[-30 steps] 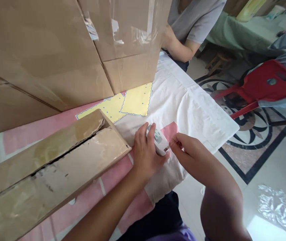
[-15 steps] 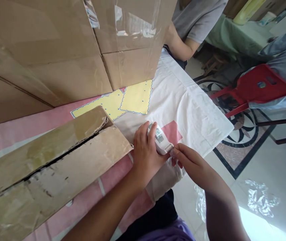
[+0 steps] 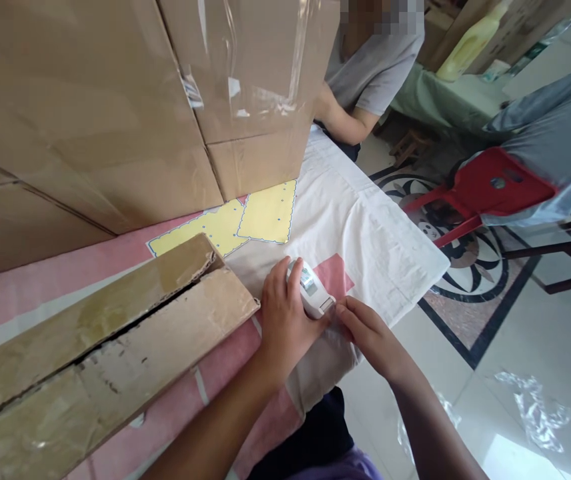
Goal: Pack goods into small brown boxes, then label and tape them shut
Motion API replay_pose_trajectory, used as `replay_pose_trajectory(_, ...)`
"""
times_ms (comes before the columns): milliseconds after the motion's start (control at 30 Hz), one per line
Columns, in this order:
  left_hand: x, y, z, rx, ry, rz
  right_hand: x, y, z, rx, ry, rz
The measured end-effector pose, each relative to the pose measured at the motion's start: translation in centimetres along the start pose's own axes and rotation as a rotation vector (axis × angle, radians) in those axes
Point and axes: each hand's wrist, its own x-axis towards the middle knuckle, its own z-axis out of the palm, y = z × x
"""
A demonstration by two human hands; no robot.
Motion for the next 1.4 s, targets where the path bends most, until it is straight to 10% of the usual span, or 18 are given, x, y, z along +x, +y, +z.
replay_pose_trajectory(1400, 0.1, -3.9, 5.4, 0.057, 0.258, 0.152, 4.0, 3.9, 2.6, 0.241, 0.046, -0.147)
